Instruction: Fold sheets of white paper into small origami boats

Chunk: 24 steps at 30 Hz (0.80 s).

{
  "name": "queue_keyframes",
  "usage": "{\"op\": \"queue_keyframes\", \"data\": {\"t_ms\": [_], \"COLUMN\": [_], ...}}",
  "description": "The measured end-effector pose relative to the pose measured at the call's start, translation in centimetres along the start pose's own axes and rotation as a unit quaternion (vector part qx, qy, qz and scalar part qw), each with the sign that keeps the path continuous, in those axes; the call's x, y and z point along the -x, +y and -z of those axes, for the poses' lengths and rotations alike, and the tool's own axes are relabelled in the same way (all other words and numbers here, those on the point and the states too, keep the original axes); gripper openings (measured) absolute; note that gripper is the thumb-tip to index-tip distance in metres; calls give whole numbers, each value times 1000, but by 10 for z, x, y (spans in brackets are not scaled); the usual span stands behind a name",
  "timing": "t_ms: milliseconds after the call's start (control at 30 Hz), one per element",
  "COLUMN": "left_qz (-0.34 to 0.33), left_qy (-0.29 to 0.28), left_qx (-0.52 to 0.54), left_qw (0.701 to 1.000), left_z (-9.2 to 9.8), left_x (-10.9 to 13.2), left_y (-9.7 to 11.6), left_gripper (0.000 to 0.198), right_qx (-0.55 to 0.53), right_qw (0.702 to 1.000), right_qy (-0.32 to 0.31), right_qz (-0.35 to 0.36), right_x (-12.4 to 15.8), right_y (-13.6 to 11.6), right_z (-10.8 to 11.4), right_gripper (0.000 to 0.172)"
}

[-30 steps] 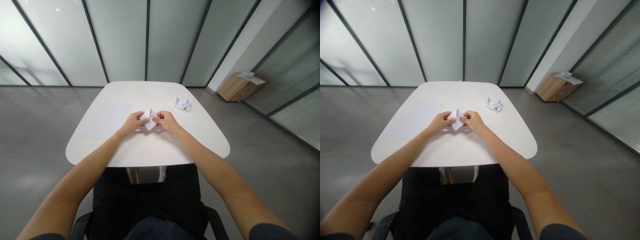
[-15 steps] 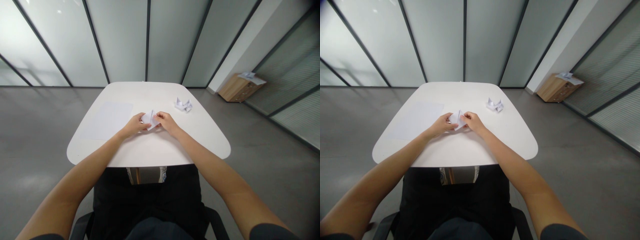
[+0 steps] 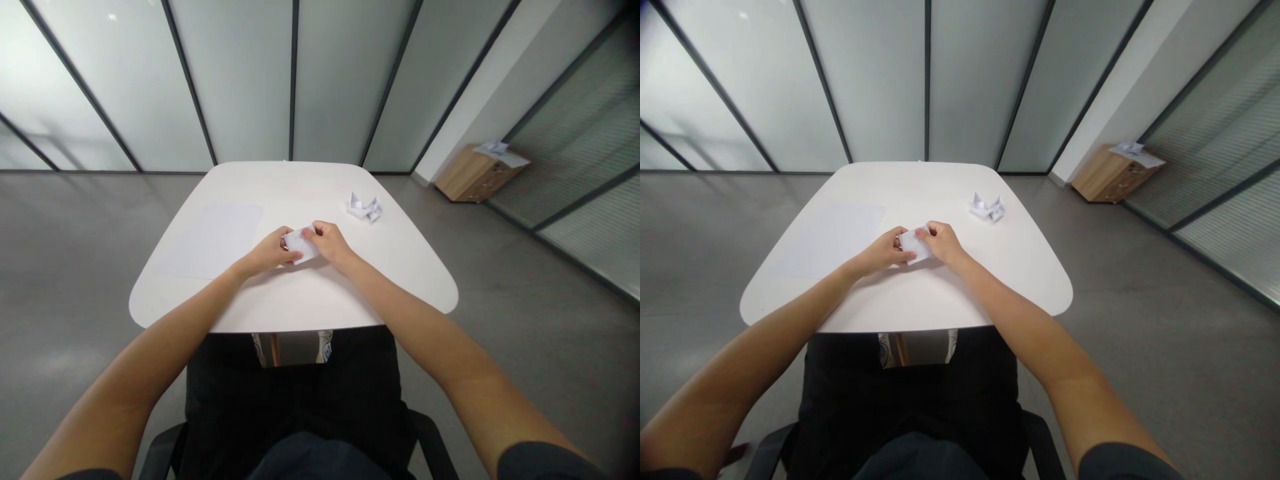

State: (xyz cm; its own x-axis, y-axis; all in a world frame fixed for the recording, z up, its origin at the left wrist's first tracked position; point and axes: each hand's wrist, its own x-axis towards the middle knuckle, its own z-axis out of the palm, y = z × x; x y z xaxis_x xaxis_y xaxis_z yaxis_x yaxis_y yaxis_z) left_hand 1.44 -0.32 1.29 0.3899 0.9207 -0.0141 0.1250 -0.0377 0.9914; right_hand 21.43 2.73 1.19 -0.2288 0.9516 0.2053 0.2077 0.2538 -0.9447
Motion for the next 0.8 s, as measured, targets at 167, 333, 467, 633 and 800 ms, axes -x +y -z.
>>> {"op": "queue_keyframes", "data": {"t_ms": [167,333,467,633,800], "left_qz": [-29,-36,-37,-33,-23], "left_qy": [-6,-17,11,17,12], "left_qx": [-23,-12,-46,-39,-14], "left_qw": [999,999,998,999,1000], "left_z": [-2,1,2,-1,-4], "left_x": [1,-3,-3,0,1], "left_y": [0,-7,-10,-5,0], "left_gripper": [46,60,64,63,62], "right_qx": [8,41,116,150,142], "right_qw": [1000,999,993,988,989], "right_qy": [20,31,31,2,25], "right_qz": [-3,5,24,33,35], "right_x": [-2,-5,-6,-4,-3], "right_y": [-1,2,6,3,0], "right_z": [2,2,-1,-2,-1], "right_gripper": [45,43,45,51,46]}}
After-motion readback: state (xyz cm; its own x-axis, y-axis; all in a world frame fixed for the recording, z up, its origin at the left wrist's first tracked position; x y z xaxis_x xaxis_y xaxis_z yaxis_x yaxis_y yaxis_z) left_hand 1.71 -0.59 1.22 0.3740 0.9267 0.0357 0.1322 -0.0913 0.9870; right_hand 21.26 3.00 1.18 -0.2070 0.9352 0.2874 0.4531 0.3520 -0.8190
